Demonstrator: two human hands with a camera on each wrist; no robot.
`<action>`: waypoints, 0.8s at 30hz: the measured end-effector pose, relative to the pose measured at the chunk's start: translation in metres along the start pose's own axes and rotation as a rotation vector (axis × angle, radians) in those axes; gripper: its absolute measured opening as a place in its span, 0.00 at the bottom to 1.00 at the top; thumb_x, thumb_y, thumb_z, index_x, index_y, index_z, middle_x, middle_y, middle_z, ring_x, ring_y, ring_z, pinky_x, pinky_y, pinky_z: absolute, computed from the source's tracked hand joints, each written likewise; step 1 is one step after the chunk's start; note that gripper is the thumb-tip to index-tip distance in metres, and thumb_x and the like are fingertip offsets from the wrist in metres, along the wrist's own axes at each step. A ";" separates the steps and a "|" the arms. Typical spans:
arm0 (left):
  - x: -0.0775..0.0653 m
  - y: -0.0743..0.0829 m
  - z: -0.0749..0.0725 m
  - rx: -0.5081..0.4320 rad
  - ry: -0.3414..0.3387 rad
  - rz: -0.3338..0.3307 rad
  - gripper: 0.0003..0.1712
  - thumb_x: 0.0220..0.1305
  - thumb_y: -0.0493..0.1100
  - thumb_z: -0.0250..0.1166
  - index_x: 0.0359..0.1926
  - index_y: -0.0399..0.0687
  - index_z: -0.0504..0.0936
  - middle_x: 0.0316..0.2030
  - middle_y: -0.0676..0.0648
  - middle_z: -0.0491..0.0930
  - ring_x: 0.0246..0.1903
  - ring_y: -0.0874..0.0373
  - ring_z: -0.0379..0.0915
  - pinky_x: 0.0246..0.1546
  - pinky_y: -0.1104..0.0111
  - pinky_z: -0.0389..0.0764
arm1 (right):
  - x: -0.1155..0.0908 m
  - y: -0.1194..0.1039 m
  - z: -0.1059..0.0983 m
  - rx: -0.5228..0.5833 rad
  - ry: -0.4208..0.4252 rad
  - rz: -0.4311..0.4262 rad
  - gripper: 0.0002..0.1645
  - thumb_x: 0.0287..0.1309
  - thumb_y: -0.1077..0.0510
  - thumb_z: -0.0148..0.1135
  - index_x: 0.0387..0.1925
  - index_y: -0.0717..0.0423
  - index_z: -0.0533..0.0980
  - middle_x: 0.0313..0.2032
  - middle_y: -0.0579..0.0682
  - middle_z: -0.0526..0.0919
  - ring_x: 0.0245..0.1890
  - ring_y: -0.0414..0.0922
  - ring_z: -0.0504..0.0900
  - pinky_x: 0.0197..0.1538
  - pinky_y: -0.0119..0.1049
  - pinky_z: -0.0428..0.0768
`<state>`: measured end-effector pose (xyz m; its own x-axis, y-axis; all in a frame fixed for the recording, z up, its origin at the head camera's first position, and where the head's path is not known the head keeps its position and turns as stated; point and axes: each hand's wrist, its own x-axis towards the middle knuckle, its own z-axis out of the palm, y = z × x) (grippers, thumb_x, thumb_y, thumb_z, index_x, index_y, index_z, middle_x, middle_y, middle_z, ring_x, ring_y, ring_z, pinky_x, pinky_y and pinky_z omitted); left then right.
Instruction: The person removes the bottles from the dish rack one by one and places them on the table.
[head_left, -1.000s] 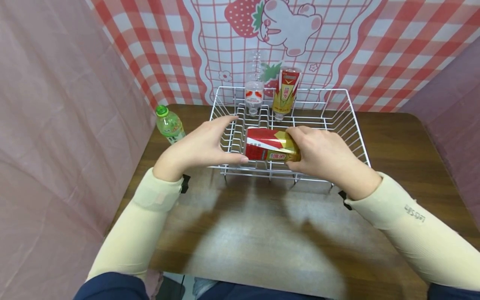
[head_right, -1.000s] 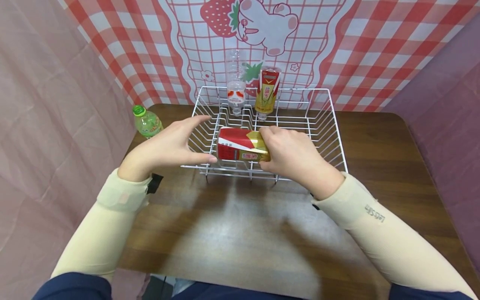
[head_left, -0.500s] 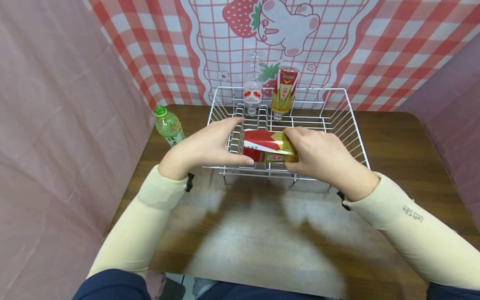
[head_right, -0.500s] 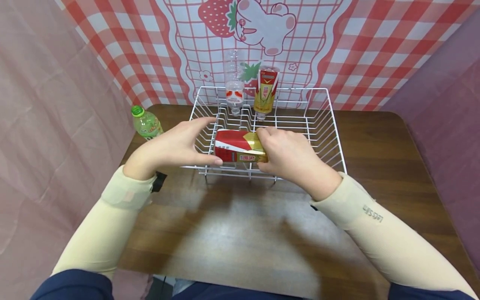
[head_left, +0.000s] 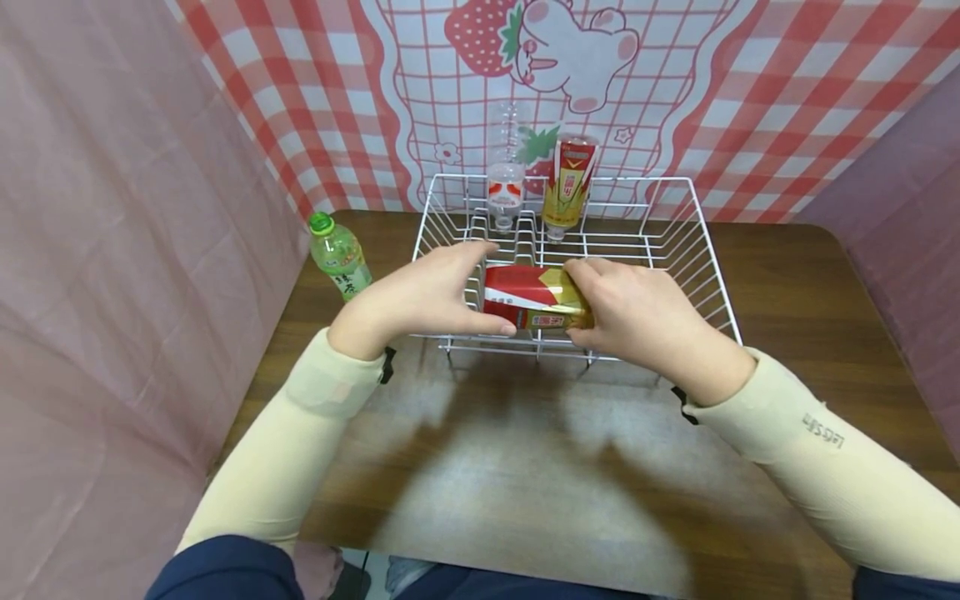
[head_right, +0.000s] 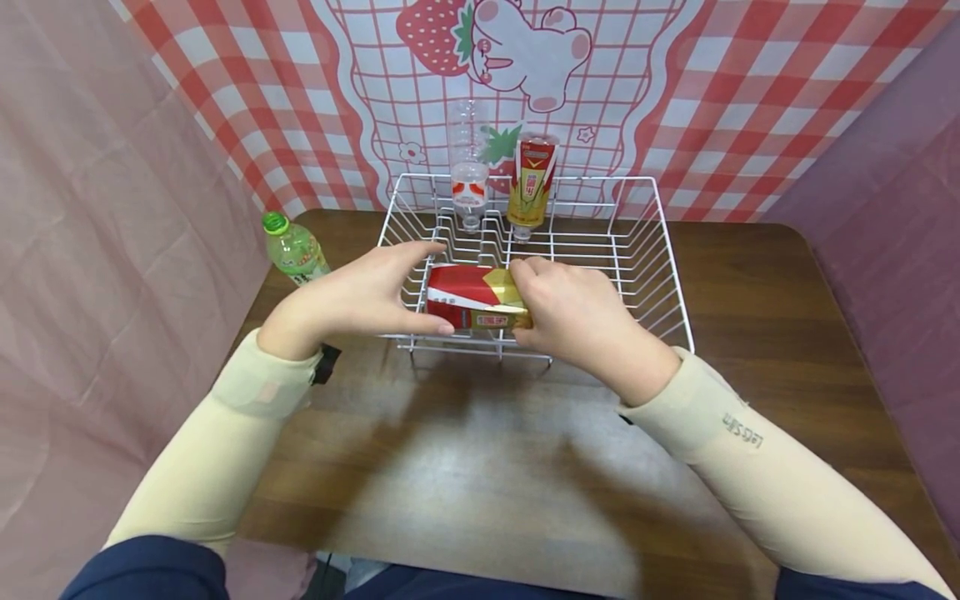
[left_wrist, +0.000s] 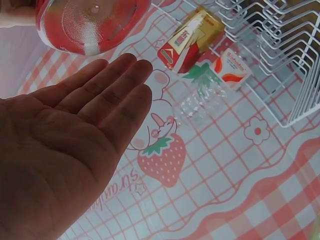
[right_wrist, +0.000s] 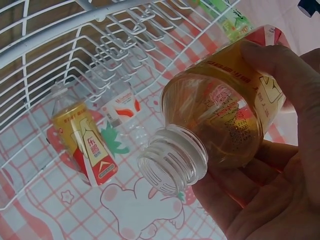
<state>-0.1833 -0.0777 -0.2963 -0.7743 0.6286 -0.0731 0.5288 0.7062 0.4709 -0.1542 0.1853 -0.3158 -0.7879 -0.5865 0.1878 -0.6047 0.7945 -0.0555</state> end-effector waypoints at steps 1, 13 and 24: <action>0.001 0.000 0.000 0.003 -0.002 0.002 0.58 0.52 0.67 0.75 0.73 0.36 0.63 0.62 0.42 0.73 0.59 0.53 0.71 0.62 0.62 0.70 | 0.000 0.000 0.000 0.000 0.000 0.000 0.33 0.40 0.49 0.79 0.46 0.59 0.74 0.31 0.48 0.78 0.24 0.47 0.76 0.23 0.48 0.78; 0.007 0.005 0.006 0.018 0.001 0.038 0.54 0.52 0.65 0.77 0.69 0.36 0.67 0.56 0.45 0.76 0.51 0.56 0.73 0.55 0.65 0.73 | 0.000 -0.003 0.004 -0.009 0.035 -0.029 0.32 0.40 0.50 0.79 0.46 0.59 0.75 0.33 0.49 0.79 0.24 0.48 0.77 0.23 0.48 0.79; 0.011 0.011 0.009 0.029 -0.016 0.052 0.52 0.51 0.66 0.76 0.66 0.37 0.69 0.49 0.49 0.77 0.46 0.58 0.73 0.49 0.66 0.75 | 0.000 -0.006 0.005 -0.025 0.035 -0.045 0.34 0.41 0.49 0.79 0.48 0.61 0.75 0.34 0.50 0.80 0.25 0.48 0.78 0.23 0.48 0.79</action>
<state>-0.1826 -0.0603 -0.3001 -0.7399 0.6697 -0.0636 0.5782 0.6814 0.4487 -0.1508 0.1801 -0.3202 -0.7552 -0.6160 0.2241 -0.6359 0.7714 -0.0222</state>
